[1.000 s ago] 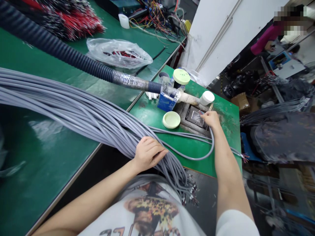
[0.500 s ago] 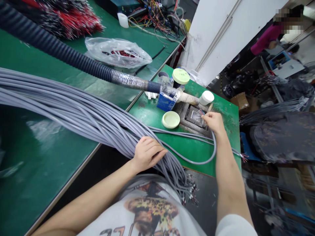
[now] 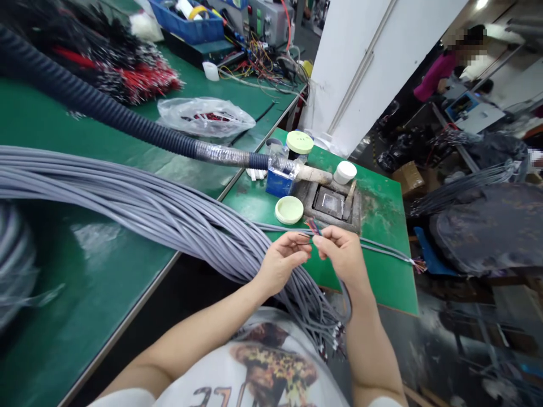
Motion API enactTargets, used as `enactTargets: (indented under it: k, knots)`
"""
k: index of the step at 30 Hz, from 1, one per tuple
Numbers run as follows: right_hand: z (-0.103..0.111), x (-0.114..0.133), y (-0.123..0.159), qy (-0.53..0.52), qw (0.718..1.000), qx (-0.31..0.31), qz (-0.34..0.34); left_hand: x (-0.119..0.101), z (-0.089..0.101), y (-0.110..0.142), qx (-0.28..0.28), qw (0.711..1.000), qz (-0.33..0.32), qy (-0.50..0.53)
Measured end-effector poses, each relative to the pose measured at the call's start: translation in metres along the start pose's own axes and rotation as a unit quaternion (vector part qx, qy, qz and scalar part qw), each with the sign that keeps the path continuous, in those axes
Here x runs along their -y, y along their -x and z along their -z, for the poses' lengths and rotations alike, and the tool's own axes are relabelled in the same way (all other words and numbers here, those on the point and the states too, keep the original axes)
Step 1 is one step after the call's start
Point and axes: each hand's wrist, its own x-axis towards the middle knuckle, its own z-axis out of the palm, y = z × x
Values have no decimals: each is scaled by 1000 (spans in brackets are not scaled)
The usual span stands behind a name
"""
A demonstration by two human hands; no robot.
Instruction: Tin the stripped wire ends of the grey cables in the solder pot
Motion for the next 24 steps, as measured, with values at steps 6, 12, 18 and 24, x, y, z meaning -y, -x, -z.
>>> enactTargets:
  k: [6,12,18,24]
  knots:
    - [-9,1,12,-47,999,11,3,1,-14,-5,-32,997,11,65]
    - [-15,-5,31,-128,991,-27,30,-10,-7,0,-25,936,-270,-223]
    - [-29,-13,32,-144,981,-101,80,-2,-9,2,-42,962,-218,-157]
    - [-44,-10,30,25,969,-203,143,4,-17,12,4,982,132,134]
